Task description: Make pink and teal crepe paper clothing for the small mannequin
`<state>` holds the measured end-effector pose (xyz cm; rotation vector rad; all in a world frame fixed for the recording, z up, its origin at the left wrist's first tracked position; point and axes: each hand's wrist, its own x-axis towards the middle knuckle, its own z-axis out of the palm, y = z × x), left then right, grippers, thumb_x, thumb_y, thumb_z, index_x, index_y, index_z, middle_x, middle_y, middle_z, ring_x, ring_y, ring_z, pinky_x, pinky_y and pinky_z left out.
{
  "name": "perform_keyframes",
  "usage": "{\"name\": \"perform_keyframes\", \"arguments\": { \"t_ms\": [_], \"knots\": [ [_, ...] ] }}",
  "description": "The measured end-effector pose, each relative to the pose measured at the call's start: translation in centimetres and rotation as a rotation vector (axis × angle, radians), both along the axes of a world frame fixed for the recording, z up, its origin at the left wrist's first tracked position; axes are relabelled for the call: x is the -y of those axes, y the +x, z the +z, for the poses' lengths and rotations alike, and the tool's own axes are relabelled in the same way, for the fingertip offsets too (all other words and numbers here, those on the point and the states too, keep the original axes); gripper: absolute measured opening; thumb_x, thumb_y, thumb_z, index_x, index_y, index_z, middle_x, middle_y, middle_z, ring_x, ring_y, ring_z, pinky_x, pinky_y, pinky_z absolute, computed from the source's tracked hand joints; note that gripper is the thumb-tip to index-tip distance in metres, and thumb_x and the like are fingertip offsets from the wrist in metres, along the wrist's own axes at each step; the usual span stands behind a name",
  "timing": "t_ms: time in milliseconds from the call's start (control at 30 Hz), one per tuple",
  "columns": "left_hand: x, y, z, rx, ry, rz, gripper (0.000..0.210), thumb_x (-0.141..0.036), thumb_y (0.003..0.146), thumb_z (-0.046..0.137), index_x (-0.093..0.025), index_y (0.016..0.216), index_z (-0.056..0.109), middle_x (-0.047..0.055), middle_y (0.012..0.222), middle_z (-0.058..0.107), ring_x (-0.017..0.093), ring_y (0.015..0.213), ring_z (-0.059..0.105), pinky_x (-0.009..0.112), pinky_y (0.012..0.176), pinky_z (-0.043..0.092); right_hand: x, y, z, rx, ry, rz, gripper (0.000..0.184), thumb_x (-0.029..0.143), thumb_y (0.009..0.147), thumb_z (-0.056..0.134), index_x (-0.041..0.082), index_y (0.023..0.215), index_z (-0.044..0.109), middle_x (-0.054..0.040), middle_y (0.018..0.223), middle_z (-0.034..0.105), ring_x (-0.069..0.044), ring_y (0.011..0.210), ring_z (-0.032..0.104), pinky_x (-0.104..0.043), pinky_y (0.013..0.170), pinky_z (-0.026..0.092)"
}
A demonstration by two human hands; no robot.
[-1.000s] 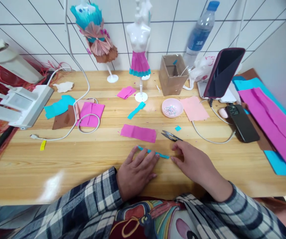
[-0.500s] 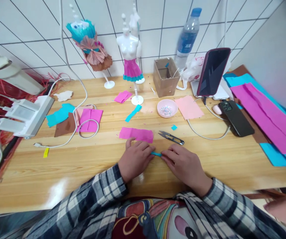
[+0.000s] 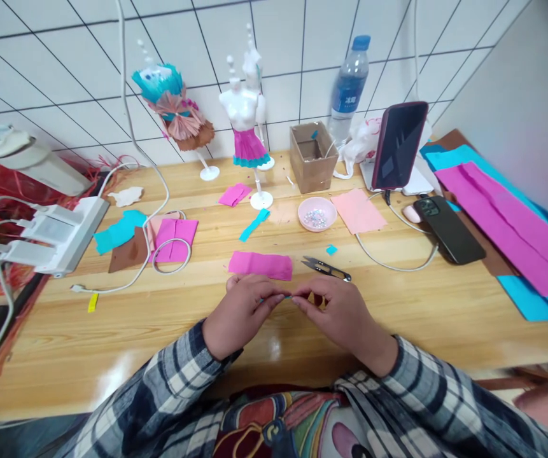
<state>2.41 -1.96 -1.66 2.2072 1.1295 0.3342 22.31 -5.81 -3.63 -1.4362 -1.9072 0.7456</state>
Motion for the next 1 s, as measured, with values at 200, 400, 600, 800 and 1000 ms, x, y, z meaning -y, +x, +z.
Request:
{"name": "perform_keyframes", "arguments": {
  "t_ms": [200, 400, 600, 800, 1000],
  "knots": [
    [0.1, -0.9, 0.7, 0.021, -0.073, 0.014, 0.018, -0.034, 0.09, 0.056, -0.023, 0.09, 0.07, 0.002, 0.089, 0.07, 0.018, 0.086, 0.063, 0.031, 0.077, 0.046, -0.2, 0.0, 0.9, -0.097, -0.138, 0.04, 0.009, 0.026, 0.085, 0.063, 0.022, 0.081, 0.071, 0.0027, 0.07, 0.068, -0.012, 0.059, 0.056, -0.024, 0.054, 0.04],
    [0.3, -0.8, 1.0, 0.013, -0.109, 0.007, 0.023, -0.036, 0.091, 0.052, -0.02, 0.081, 0.065, 0.001, 0.078, 0.068, 0.016, 0.078, 0.061, 0.03, 0.072, 0.043, 0.1, -0.1, 1.2, -0.119, -0.108, -0.005, 0.011, 0.022, 0.086, 0.06, 0.021, 0.078, 0.068, 0.0014, 0.071, 0.067, -0.013, 0.065, 0.059, -0.025, 0.059, 0.042],
    [1.0, -0.5, 1.2, -0.046, -0.02, 0.047, 0.019, -0.033, 0.089, 0.053, -0.023, 0.08, 0.066, -0.003, 0.077, 0.067, 0.016, 0.082, 0.06, 0.037, 0.088, 0.033, 0.2, -0.8, 0.7, -0.206, -0.133, 0.0, 0.019, 0.026, 0.082, 0.065, 0.02, 0.1, 0.066, -0.0026, 0.094, 0.07, -0.014, 0.076, 0.062, -0.024, 0.058, 0.045],
    [1.1, -1.3, 1.0, -0.045, -0.066, 0.05, 0.017, -0.039, 0.088, 0.055, -0.025, 0.089, 0.066, -0.003, 0.084, 0.069, 0.018, 0.087, 0.06, 0.044, 0.096, 0.026, -0.4, -0.3, 1.1, -0.102, -0.148, 0.036, 0.01, 0.026, 0.084, 0.063, 0.021, 0.077, 0.067, 0.0017, 0.071, 0.067, -0.012, 0.063, 0.059, -0.024, 0.056, 0.044],
    [1.1, -2.6, -0.5, -0.146, 0.201, 0.04, 0.012, -0.032, 0.087, 0.058, -0.031, 0.093, 0.068, -0.003, 0.086, 0.071, 0.02, 0.091, 0.062, 0.054, 0.102, 0.015, 0.1, 2.5, 0.3, 0.096, 0.255, 0.141, 0.009, 0.026, 0.089, 0.06, 0.023, 0.086, 0.069, -0.0023, 0.084, 0.069, -0.015, 0.079, 0.061, -0.029, 0.072, 0.048]
  ]
}}
